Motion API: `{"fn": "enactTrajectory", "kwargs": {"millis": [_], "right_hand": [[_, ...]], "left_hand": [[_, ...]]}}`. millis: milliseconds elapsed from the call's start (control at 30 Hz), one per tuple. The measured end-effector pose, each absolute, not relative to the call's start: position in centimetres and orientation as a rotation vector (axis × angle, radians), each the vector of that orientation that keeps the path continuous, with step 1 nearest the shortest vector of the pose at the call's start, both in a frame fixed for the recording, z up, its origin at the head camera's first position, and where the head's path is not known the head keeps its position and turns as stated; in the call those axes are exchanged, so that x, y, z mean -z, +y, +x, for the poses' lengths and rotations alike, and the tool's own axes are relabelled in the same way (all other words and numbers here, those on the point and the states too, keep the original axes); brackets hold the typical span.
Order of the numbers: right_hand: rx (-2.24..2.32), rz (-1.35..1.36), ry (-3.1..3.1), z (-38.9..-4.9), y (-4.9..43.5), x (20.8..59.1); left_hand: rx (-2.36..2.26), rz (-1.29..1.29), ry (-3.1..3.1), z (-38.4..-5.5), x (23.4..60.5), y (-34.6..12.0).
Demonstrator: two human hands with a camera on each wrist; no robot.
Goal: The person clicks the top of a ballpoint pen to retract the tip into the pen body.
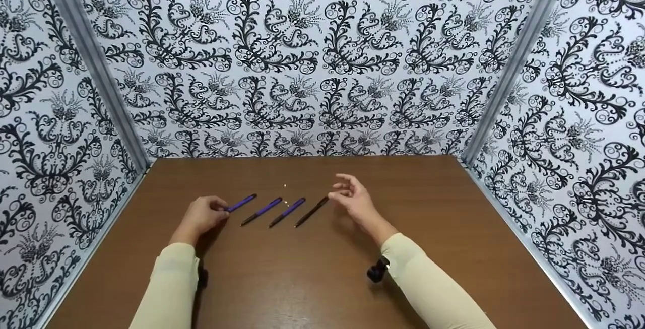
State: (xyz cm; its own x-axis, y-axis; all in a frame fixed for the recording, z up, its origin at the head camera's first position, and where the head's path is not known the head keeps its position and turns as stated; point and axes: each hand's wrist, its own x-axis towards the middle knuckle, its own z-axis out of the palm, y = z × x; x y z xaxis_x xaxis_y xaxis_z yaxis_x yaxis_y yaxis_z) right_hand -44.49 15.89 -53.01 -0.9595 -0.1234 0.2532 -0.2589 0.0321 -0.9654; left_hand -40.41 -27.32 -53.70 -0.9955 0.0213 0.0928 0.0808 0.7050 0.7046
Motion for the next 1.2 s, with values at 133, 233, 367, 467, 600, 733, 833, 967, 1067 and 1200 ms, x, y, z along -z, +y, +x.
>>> {"fn": "enactTrajectory", "kwargs": {"millis": [133, 233, 367, 467, 600, 733, 833, 967, 1067, 1200], "right_hand": [[-2.018, 0.428, -2.208, -44.7, 16.2, 53.1], [-1.97, 0.471, -2.232, -45.0, 16.3, 53.2], [-1.959, 0.527, -2.232, -45.5, 16.1, 53.4], [-1.959, 0.538, -2.233, -45.7, 15.8, 53.4], [-1.96, 0.535, -2.234, -45.7, 15.3, 53.0], [-1.956, 0.537, -2.221, -45.6, 14.8, 52.7], [-1.953, 0.526, -2.22, -45.5, 14.5, 52.7], [-1.948, 0.523, -2.228, -45.6, 13.9, 52.9], [-1.935, 0.533, -2.239, -45.7, 13.3, 53.0], [-1.943, 0.532, -2.255, -45.7, 12.3, 53.0]], "left_hand": [[1.209, -0.061, -2.831, -40.4, 53.4, -27.3], [1.244, -0.064, -2.815, -40.5, 53.2, -27.0], [1.272, -0.121, -2.79, -40.6, 53.0, -26.3], [1.292, -0.159, -2.785, -40.6, 52.9, -25.8], [1.309, -0.189, -2.775, -40.7, 52.9, -25.1], [1.31, -0.212, -2.759, -40.9, 52.8, -24.5], [1.324, -0.212, -2.752, -40.9, 52.8, -24.1], [1.343, -0.214, -2.736, -40.8, 53.0, -23.7], [1.342, -0.227, -2.731, -40.9, 53.0, -23.2], [1.344, -0.254, -2.73, -40.9, 52.7, -22.5]]}}
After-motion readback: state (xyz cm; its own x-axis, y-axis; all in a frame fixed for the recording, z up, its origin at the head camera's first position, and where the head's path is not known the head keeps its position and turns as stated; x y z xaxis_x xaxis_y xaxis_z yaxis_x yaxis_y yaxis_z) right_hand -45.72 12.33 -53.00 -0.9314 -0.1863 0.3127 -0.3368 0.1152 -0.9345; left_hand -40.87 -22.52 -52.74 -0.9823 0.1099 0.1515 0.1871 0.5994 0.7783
